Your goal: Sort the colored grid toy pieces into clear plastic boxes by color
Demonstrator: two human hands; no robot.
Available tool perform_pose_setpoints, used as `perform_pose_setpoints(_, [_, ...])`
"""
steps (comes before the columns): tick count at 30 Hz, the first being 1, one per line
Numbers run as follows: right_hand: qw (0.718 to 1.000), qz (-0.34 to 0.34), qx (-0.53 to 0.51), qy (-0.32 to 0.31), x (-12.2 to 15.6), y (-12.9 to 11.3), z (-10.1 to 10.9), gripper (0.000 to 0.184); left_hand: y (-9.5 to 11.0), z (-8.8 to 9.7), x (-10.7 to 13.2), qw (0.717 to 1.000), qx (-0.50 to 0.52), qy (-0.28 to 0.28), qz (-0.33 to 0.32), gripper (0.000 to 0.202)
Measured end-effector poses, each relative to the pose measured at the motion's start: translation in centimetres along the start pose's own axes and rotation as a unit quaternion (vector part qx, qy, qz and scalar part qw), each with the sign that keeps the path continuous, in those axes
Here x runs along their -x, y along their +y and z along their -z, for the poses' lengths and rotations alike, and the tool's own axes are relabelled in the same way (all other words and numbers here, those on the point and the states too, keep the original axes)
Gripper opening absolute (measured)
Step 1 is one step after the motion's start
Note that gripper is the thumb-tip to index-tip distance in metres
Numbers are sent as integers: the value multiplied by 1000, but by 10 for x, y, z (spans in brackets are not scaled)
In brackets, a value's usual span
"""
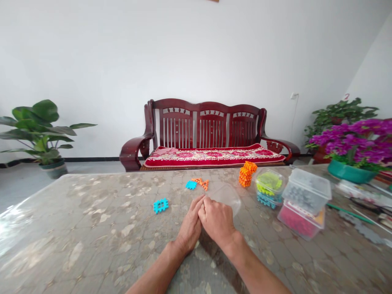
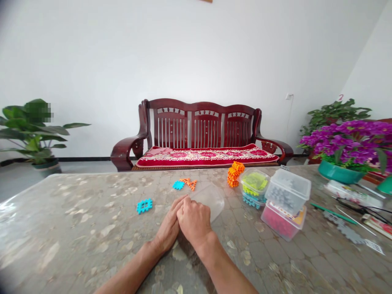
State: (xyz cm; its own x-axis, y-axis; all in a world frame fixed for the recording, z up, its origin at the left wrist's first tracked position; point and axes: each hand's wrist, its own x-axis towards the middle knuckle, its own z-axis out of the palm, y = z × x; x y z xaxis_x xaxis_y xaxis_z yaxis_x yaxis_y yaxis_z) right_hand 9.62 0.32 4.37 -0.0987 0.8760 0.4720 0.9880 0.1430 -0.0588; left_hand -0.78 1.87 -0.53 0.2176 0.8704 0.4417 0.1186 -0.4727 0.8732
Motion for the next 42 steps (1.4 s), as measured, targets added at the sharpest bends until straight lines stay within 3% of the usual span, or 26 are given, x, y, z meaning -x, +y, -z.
perform_pose_setpoints(6, [1000,9,-2,-18,-1,4,4,17,0,7,3,999,21,-25,9,43])
perform_pose_setpoints(10, [998,32,-43,-15,-2,11,-1,19,-7,6,5,999,36,-4,36,45])
perform_pose_setpoints(16, [996,-36,-63,-53,-7,15,3,21,-7,0,0,999,32,-16,36,40])
perform_pose_setpoints(24, [993,-53,-73,-79,-8,13,17,34,-2,-1,2,999,25,-36,33,37])
perform_pose_setpoints(36, [971,41,-233,-46,-8,33,-12,36,1,-2,1,994,69,-18,81,45])
perform_pose_setpoints(42, [944,54,-321,-50,-7,33,-19,36,0,6,-1,992,46,-58,105,43])
